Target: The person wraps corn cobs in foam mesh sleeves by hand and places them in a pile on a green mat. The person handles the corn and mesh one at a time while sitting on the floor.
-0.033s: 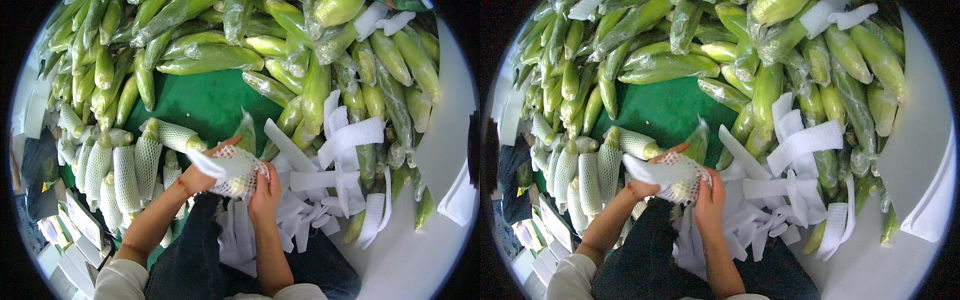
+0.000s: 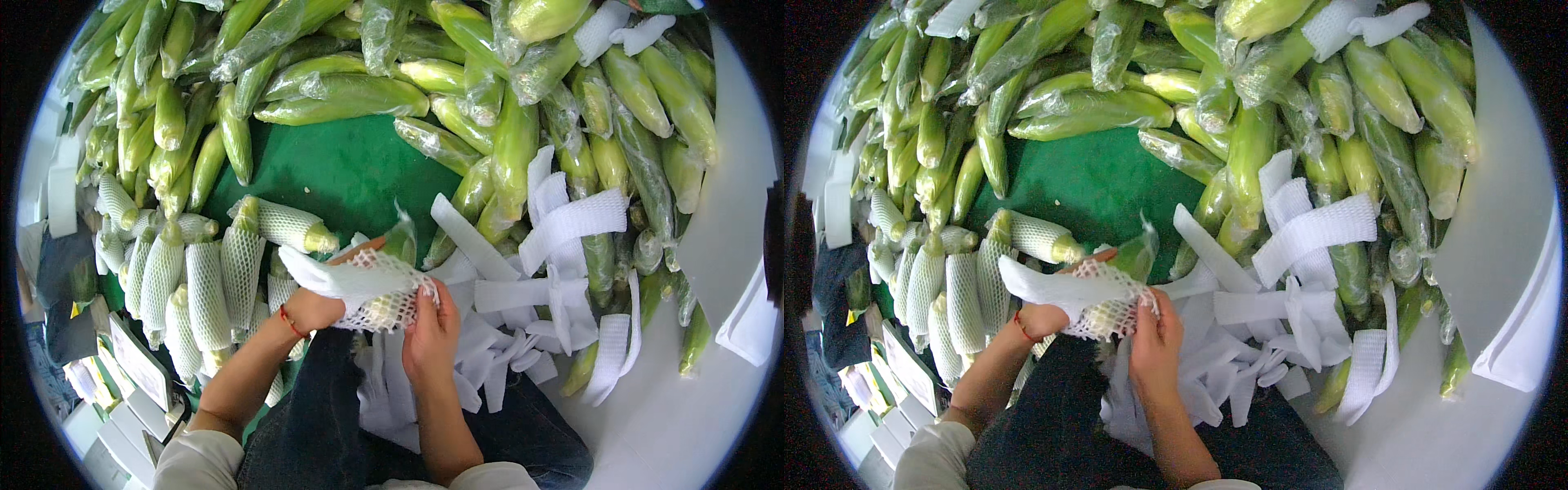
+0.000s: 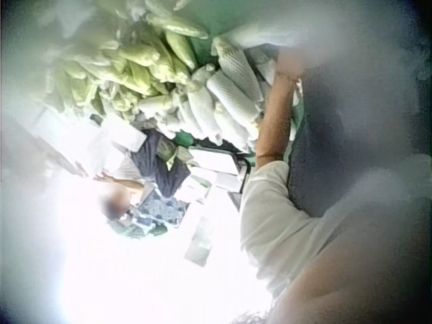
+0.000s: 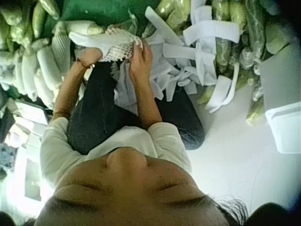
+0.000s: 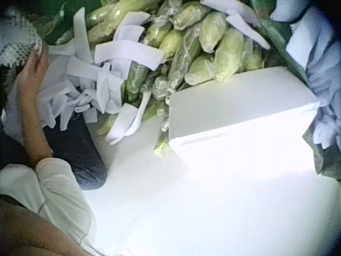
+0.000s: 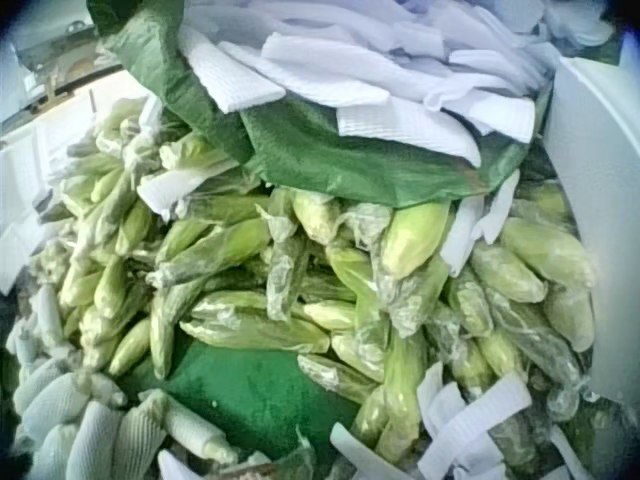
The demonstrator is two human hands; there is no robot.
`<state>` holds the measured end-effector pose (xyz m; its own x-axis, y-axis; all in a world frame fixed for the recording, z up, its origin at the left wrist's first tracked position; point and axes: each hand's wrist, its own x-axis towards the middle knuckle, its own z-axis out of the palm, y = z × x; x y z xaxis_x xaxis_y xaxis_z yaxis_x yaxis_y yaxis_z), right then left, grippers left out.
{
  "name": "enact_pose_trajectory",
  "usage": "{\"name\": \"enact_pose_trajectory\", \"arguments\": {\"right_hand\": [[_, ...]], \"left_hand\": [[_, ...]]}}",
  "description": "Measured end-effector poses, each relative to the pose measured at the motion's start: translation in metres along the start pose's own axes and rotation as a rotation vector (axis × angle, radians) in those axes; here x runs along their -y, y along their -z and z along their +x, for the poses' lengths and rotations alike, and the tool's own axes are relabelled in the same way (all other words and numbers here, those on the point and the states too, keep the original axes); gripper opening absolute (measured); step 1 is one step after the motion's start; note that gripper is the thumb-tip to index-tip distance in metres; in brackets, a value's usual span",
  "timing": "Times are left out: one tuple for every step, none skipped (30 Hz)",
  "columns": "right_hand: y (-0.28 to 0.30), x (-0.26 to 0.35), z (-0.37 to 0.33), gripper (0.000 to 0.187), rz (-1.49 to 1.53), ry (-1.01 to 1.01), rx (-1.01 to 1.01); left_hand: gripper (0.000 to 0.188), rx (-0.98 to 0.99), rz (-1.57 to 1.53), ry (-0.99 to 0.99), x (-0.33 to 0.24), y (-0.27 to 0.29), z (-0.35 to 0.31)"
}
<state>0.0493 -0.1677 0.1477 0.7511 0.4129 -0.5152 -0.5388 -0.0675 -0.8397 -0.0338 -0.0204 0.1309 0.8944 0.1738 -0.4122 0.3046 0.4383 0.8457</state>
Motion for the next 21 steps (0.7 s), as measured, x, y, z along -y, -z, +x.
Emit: {"name": "enact_pose_trajectory", "arguments": {"right_hand": [[-0.006,0.012,-0.013,0.025,0.185,-0.137,-0.003],[-0.007,0.018,-0.02,0.026,0.365,-0.276,-0.018],[-0.004,0.021,-0.022,0.026,0.428,-0.33,-0.044],[0.001,0.023,-0.023,0.026,0.491,-0.383,-0.071],[0.006,0.025,-0.023,0.026,0.552,-0.433,-0.094],[0.011,0.021,-0.02,0.028,0.635,-0.477,-0.084],[0.016,0.016,-0.016,0.028,0.311,-0.394,0.003],[0.018,0.014,-0.012,0.029,-0.009,-0.3,0.089],[0.018,0.009,-0.007,0.028,-0.133,-0.197,0.094],[0.019,0.004,-0.001,0.027,-0.259,-0.093,0.083],[0.013,-0.007,0.009,0.025,-0.186,0.008,0.0],[0.003,-0.015,0.018,0.024,-0.11,0.11,-0.079],[-0.004,-0.021,0.028,0.022,-0.033,0.21,-0.158],[-0.011,-0.027,0.041,0.02,0.035,0.208,-0.152],[-0.017,-0.029,0.056,0.018,0.099,0.212,-0.152],[-0.024,-0.03,0.068,0.017,0.166,0.219,-0.15],[-0.028,-0.024,0.076,0.017,0.182,0.191,-0.133],[-0.023,-0.019,0.084,0.017,0.187,0.157,-0.126],[-0.017,-0.016,0.09,0.017,0.193,0.123,-0.119],[-0.007,-0.018,0.089,0.015,0.162,0.121,-0.125],[-0.003,-0.025,0.089,0.013,0.207,0.083,-0.126]], "left_hand": [[0.07,0.0,-0.046,0.038,0.003,0.002,-0.008],[0.071,-0.012,0.01,0.032,-0.001,-0.002,-0.014],[0.072,-0.024,0.065,0.027,-0.004,-0.006,-0.02],[0.073,-0.083,0.242,0.044,0.001,-0.011,-0.021],[0.068,-0.106,0.325,0.006,0.0,-0.015,-0.02],[0.063,-0.131,0.407,-0.027,-0.001,-0.02,-0.02],[0.058,-0.147,0.493,0.014,-0.008,-0.023,-0.018],[0.052,-0.16,0.581,0.053,-0.019,-0.027,-0.016],[0.047,-0.172,0.627,0.076,-0.026,-0.03,-0.01],[0.042,-0.202,0.615,0.053,-0.026,-0.029,-0.003],[0.038,-0.233,0.605,0.034,-0.024,-0.029,0.006],[0.035,-0.286,0.541,-0.031,-0.015,-0.022,0.015],[0.032,-0.338,0.477,-0.096,-0.004,-0.016,0.025],[0.029,-0.386,0.437,-0.313,0.005,-0.007,0.037],[0.023,-0.402,0.407,-0.308,0.012,0.002,0.05],[0.022,-0.398,0.255,-0.208,0.016,0.01,0.062],[0.023,-0.399,0.106,-0.107,0.014,0.014,0.071],[0.027,-0.408,-0.071,-0.108,0.006,0.007,0.077],[0.027,-0.39,-0.1,-0.085,0.007,0.001,0.077],[0.026,-0.379,-0.126,-0.064,0.01,-0.005,0.074],[0.026,-0.373,-0.149,-0.04,0.012,-0.005,0.069]]}}
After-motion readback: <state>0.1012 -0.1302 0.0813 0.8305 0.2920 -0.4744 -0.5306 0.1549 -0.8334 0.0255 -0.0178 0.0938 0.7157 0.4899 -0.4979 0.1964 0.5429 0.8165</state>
